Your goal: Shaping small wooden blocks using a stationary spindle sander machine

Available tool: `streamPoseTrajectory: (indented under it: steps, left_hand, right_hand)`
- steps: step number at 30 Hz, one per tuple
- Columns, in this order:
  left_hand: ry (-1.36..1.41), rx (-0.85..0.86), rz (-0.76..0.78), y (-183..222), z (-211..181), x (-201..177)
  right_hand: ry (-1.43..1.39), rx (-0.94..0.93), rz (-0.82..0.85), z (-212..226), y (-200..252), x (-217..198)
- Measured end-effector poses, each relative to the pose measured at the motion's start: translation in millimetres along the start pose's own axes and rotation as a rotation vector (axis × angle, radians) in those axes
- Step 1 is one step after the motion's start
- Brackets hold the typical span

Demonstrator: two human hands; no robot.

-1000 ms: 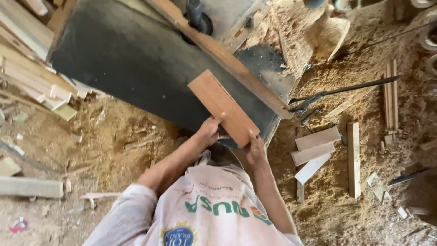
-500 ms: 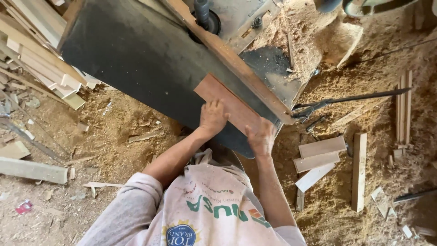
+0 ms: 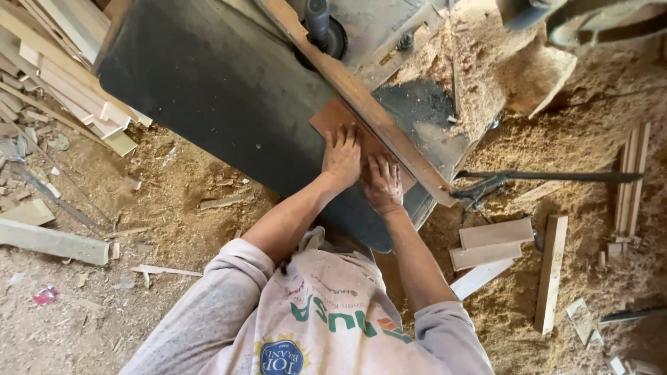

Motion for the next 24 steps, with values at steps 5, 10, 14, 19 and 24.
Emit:
streamPoseTrajectory:
  steps: [5, 10, 14, 19, 24]
  left_hand:
    - [-0.062, -0.037, 0.108, -7.1, -0.6, -21.5]
    - [-0.107, -0.064, 0.189, -20.1, 13.1, -48.7]
    - [-0.099, -0.077, 0.219, -28.7, 24.3, -52.4]
    - [-0.124, -0.07, 0.237, -30.0, 37.3, -74.9]
    - [-0.105, -0.086, 0.235, -39.5, 54.9, -85.9]
  right_hand:
    - [-0.031, -0.078, -0.027, -4.1, -14.1, 17.1]
    - [-0.099, -0.097, -0.057, 6.3, -40.2, 18.2]
    - [-0.114, -0.084, -0.056, 13.6, -52.4, 27.5]
    - [-0.109, -0.079, -0.097, 25.8, -68.2, 27.8]
    - [-0.094, -0.11, -0.18, 37.7, -90.3, 30.3]
Point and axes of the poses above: each hand's wrist, its own y-axis away from the middle knuckle, its own x-axis out of the palm, z = x × y, the point moved 2 cm from there along -y, towards the middle knuckle, and after that the axes turned 14 degrees about y, right-handed, at the moved point
